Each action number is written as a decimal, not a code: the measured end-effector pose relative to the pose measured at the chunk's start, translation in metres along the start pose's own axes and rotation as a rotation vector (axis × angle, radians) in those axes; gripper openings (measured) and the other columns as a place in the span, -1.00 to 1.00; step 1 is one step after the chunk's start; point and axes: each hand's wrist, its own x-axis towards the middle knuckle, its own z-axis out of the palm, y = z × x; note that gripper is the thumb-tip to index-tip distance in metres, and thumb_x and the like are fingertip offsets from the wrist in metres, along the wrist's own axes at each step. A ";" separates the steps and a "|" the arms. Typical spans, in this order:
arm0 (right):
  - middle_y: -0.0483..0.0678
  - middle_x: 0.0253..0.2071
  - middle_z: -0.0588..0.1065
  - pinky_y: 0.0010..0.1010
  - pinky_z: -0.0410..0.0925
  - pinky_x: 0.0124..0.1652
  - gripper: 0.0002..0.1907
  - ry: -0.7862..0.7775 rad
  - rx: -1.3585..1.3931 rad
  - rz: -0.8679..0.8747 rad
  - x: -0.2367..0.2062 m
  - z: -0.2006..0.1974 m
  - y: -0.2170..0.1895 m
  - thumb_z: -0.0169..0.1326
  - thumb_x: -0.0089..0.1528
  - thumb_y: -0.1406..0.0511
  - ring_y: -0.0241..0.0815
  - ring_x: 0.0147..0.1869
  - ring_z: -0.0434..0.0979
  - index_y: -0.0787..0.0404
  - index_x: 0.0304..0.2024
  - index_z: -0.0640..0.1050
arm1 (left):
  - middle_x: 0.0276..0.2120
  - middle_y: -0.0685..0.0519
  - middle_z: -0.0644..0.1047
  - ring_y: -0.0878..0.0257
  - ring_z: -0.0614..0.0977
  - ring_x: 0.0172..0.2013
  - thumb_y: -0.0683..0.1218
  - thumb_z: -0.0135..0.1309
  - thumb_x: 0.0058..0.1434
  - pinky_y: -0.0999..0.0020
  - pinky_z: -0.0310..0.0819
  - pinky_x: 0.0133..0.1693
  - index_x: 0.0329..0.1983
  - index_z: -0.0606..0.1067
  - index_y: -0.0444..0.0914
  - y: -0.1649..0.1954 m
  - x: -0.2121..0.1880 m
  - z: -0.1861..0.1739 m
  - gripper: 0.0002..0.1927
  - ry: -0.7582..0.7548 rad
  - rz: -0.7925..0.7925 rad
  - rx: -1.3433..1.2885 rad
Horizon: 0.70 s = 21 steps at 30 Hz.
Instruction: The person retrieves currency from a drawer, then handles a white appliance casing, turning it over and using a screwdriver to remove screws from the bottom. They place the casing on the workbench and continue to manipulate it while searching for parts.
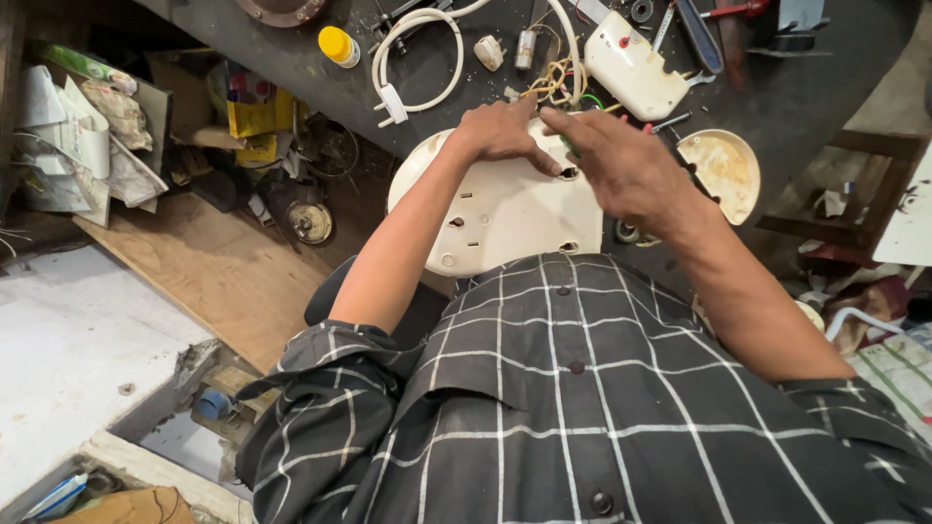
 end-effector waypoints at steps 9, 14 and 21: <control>0.08 -0.01 0.47 -0.21 0.47 -0.08 -0.36 0.007 0.002 0.001 -0.002 0.001 0.005 0.19 0.32 0.50 0.08 -0.01 0.55 0.05 0.40 0.34 | 0.08 -0.23 0.54 -0.17 0.58 0.08 0.50 0.37 -0.35 0.05 0.43 0.12 0.39 0.22 -0.27 0.003 -0.004 -0.002 0.32 0.014 0.002 -0.011; 0.08 -0.13 0.46 -0.21 0.41 -0.22 -0.37 0.098 -0.156 0.012 -0.003 0.007 0.006 0.35 0.30 0.42 0.03 -0.16 0.51 -0.01 0.35 0.40 | 0.08 -0.20 0.57 -0.14 0.60 0.09 0.49 0.35 -0.33 0.05 0.45 0.13 0.37 0.26 -0.26 0.003 -0.005 -0.001 0.27 -0.009 -0.014 -0.008; 0.04 -0.06 0.47 -0.23 0.44 -0.12 -0.44 0.043 -0.015 0.014 -0.003 0.006 0.005 0.22 0.34 0.49 -0.01 -0.08 0.54 0.07 0.34 0.37 | 0.09 -0.18 0.56 -0.12 0.59 0.09 0.50 0.34 -0.34 0.02 0.45 0.11 0.38 0.25 -0.25 0.004 -0.005 -0.001 0.28 0.018 0.014 -0.010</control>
